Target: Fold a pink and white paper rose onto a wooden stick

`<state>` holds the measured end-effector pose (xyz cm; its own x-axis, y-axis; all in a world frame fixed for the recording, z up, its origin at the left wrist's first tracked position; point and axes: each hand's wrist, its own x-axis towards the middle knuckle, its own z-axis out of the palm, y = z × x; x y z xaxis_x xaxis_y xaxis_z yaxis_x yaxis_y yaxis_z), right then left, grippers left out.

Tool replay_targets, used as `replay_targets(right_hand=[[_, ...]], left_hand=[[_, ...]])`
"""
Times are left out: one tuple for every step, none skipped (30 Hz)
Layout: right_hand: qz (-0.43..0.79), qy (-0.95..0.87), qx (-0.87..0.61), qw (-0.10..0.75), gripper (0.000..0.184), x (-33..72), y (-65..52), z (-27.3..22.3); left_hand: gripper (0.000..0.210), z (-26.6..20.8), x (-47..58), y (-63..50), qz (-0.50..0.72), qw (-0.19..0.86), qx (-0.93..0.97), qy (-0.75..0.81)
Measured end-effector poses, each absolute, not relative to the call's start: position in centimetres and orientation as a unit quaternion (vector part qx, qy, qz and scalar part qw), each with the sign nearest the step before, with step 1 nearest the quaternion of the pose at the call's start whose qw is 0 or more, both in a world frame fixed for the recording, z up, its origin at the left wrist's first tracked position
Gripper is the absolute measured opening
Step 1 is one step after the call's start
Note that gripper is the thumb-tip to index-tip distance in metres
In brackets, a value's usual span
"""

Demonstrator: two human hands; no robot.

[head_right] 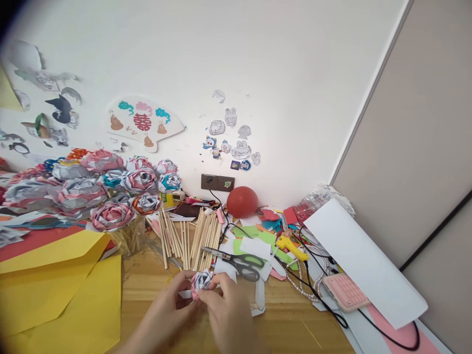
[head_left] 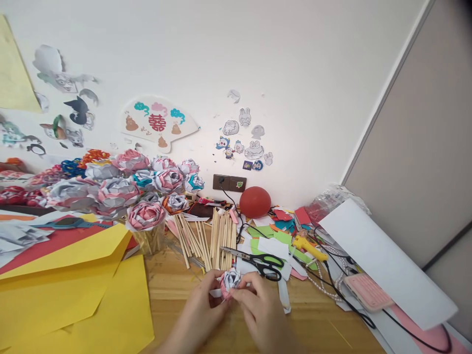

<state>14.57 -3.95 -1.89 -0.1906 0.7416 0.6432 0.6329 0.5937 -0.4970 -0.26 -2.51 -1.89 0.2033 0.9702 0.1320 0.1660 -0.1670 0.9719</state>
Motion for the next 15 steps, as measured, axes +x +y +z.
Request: replay_targets(right_hand=[[0.050,-0.784,-0.423,0.452,0.015,14.72,-3.99,-1.78],[0.046,-0.793,-0.406,0.452,0.016,14.83,-4.04,-1.70],[0.045,-0.796,-0.396,0.456,0.016,14.89,-4.07,-1.68],[0.049,-0.791,-0.396,0.464,0.014,14.89,-4.08,-1.71],[0.059,-0.780,-0.405,0.473,0.012,14.84,-4.09,-1.78],[0.068,-0.771,-0.413,0.479,0.011,14.74,-4.08,-1.88],[0.075,-0.763,-0.421,0.485,0.012,14.63,-4.07,-1.99],[0.081,-0.756,-0.426,0.491,0.012,14.50,-4.06,-2.08],[0.085,-0.749,-0.429,0.498,0.012,14.39,-4.06,-2.15],[0.087,-0.744,-0.430,0.504,0.012,14.29,-4.07,-2.17],[0.086,-0.740,-0.430,0.510,0.013,14.22,-4.09,-2.16],[0.083,-0.737,-0.431,0.514,0.013,14.17,-4.11,-2.11],[0.077,-0.735,-0.432,0.517,0.013,14.14,-4.15,-2.03],[0.070,-0.734,-0.434,0.518,0.013,14.13,-4.20,-1.95],[0.061,-0.734,-0.436,0.517,0.013,14.14,-4.24,-1.87]], left_hand=[[0.022,-1.90,-0.24,-2.53,0.436,0.462,0.626,0.452],[0.022,-1.91,-0.22,-2.56,0.434,0.464,0.628,0.450],[0.022,-1.92,-0.19,-2.60,0.431,0.462,0.631,0.449],[0.022,-1.93,-0.17,-2.63,0.429,0.458,0.636,0.450],[0.022,-1.96,-0.15,-2.67,0.426,0.452,0.641,0.450],[0.021,-1.99,-0.13,-2.72,0.424,0.446,0.646,0.452],[0.021,-2.03,-0.12,-2.76,0.421,0.440,0.651,0.453],[0.020,-2.08,-0.12,-2.81,0.418,0.435,0.655,0.454],[0.019,-2.13,-0.12,-2.86,0.417,0.431,0.658,0.455],[0.018,-2.17,-0.12,-2.90,0.415,0.428,0.661,0.456],[0.018,-2.19,-0.13,-2.93,0.414,0.425,0.663,0.457],[0.017,-2.18,-0.13,-2.96,0.414,0.423,0.663,0.459],[0.018,-2.15,-0.13,-2.97,0.412,0.422,0.663,0.461],[0.018,-2.10,-0.13,-2.97,0.411,0.424,0.662,0.462],[0.018,-2.04,-0.13,-2.96,0.411,0.426,0.660,0.462]])
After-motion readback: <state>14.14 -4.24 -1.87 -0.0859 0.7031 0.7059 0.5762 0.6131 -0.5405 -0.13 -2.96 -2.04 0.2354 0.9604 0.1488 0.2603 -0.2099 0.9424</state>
